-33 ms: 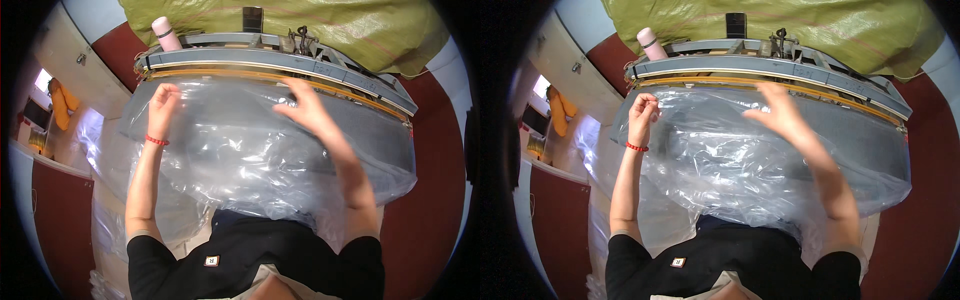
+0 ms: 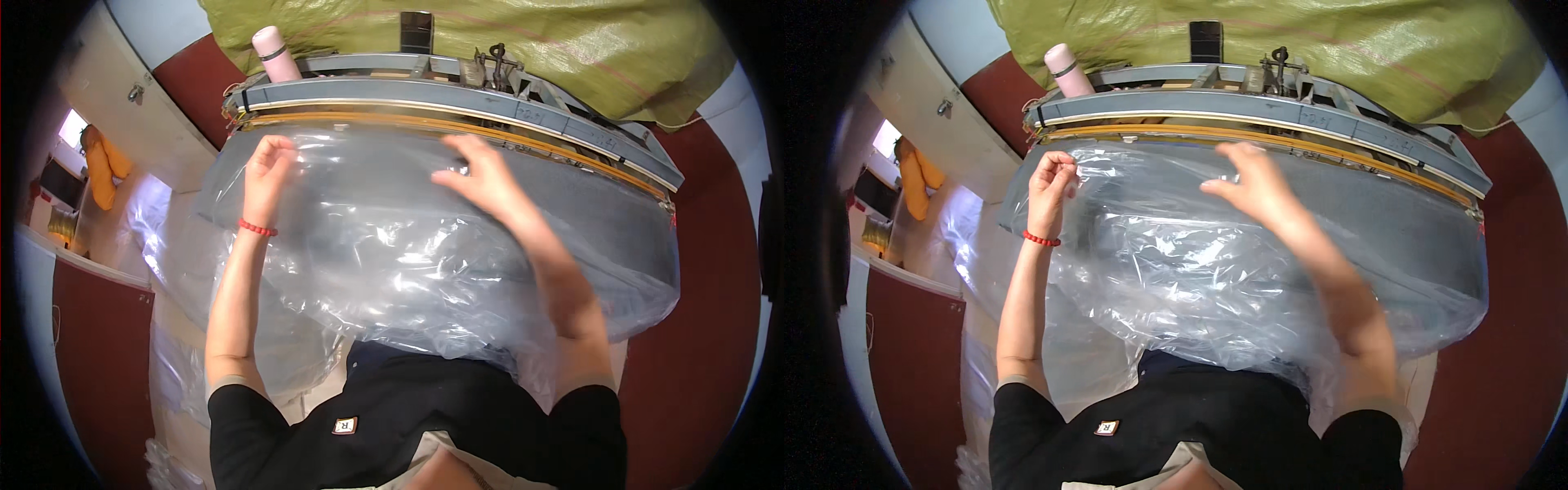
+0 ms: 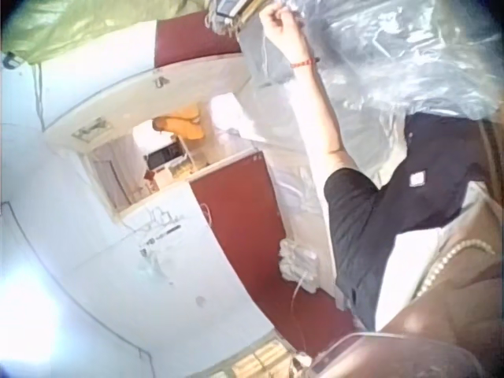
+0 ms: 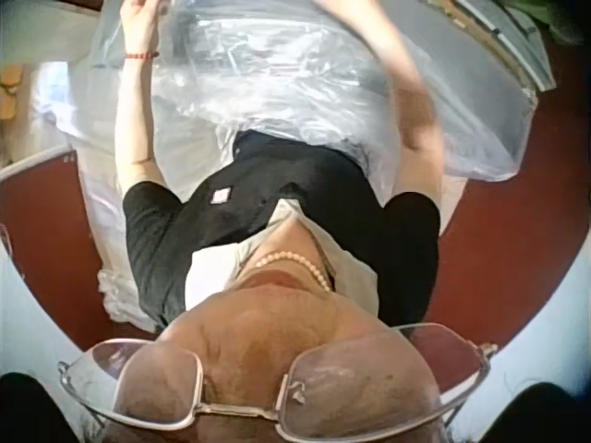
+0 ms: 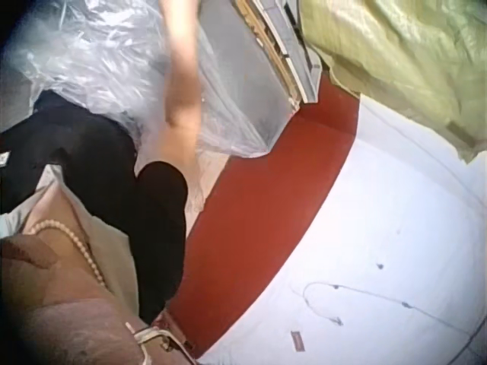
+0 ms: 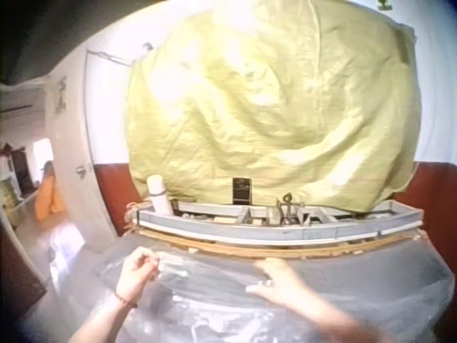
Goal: Positioning and sealing large plastic bags using an industrial heat sealer.
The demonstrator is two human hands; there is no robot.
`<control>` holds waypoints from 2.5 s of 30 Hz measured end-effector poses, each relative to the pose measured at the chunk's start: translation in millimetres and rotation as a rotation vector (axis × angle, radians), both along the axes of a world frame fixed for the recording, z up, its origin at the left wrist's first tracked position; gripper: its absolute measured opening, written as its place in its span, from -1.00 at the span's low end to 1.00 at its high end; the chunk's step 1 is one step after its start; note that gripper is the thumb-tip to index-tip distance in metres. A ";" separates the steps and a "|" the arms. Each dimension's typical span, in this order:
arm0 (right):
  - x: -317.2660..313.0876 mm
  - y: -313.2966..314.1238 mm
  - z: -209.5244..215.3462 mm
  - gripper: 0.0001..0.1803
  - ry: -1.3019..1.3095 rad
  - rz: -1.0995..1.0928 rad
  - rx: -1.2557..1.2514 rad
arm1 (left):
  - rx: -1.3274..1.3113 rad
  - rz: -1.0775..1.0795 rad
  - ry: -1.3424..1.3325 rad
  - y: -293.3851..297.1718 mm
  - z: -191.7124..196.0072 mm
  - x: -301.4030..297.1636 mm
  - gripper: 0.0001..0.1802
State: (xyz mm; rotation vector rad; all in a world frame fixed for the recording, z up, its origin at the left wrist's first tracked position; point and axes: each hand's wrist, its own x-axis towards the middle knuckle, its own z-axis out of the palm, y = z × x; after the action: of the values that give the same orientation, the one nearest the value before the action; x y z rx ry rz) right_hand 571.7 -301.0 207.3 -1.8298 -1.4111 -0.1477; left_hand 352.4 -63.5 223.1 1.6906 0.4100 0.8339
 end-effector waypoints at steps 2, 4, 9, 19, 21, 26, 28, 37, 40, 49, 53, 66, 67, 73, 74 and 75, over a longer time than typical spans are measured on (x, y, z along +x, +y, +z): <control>-15.9 18.9 -4.5 -0.75 0.577 0.084 -0.272 | 0.018 0.049 0.023 9.6 -4.1 -5.7 -0.92; -19.0 19.1 -25.9 -0.78 0.724 0.077 -0.071 | 0.239 0.091 0.085 33.8 -18.5 -18.9 -0.89; 58.9 -93.2 -48.2 -0.78 0.521 -0.433 0.061 | 0.884 0.142 0.623 84.1 -101.5 -94.8 -0.65; 106.9 -273.5 -88.1 -0.76 0.163 -0.882 0.053 | 0.507 0.206 0.214 -42.1 -60.0 -96.5 -0.71; 108.2 -275.6 -89.8 -0.76 0.152 -0.904 0.030 | 0.651 0.111 0.214 -55.4 -43.4 -85.8 -0.73; 105.7 -274.1 -87.2 -0.76 0.177 -0.928 0.027 | 1.020 -0.192 0.269 -95.5 -36.2 -54.3 -0.72; 105.1 -274.7 -86.1 -0.76 0.147 -0.905 0.036 | 1.075 -0.185 0.313 -98.6 -39.3 -46.0 -0.74; 104.3 -276.8 -90.4 -0.79 0.220 -0.885 0.098 | 0.356 0.035 0.223 -88.6 -32.1 -22.5 -0.83; 106.4 -277.4 -91.8 -0.79 0.251 -0.861 0.144 | 0.964 -0.223 0.183 -108.2 -23.8 -35.4 -0.71; 106.4 -274.0 -88.9 -0.79 0.245 -0.867 0.097 | 0.907 -0.044 0.461 -94.6 -62.5 -49.2 -0.86; 105.2 -276.1 -89.5 -0.80 0.221 -0.863 0.124 | 0.286 -0.037 0.429 -74.8 -44.3 -32.1 -0.94; 100.9 -277.7 -81.2 -0.80 0.288 -0.893 0.103 | 0.852 0.319 0.509 15.5 -82.8 120.1 -0.82; 101.6 -279.3 -82.7 -0.81 0.315 -0.866 0.123 | 0.859 0.337 0.499 19.1 -90.6 126.5 -0.82; 92.9 -325.7 -82.9 -0.92 0.576 -0.671 0.153 | 0.918 0.300 0.490 16.2 -103.5 143.0 -0.81; 90.5 -337.4 -84.3 -0.92 0.571 -0.680 0.154 | 0.883 0.274 0.596 10.9 -102.0 143.1 -0.80; 87.8 -349.1 -87.9 -0.92 0.598 -0.686 0.163 | 0.843 0.256 0.637 0.8 -94.4 143.6 -0.80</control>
State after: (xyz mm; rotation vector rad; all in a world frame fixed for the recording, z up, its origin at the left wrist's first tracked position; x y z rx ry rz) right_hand 659.4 -650.1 119.4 -1.9295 -0.3293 -0.0485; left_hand 496.0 -62.7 128.7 2.7487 0.7890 0.6651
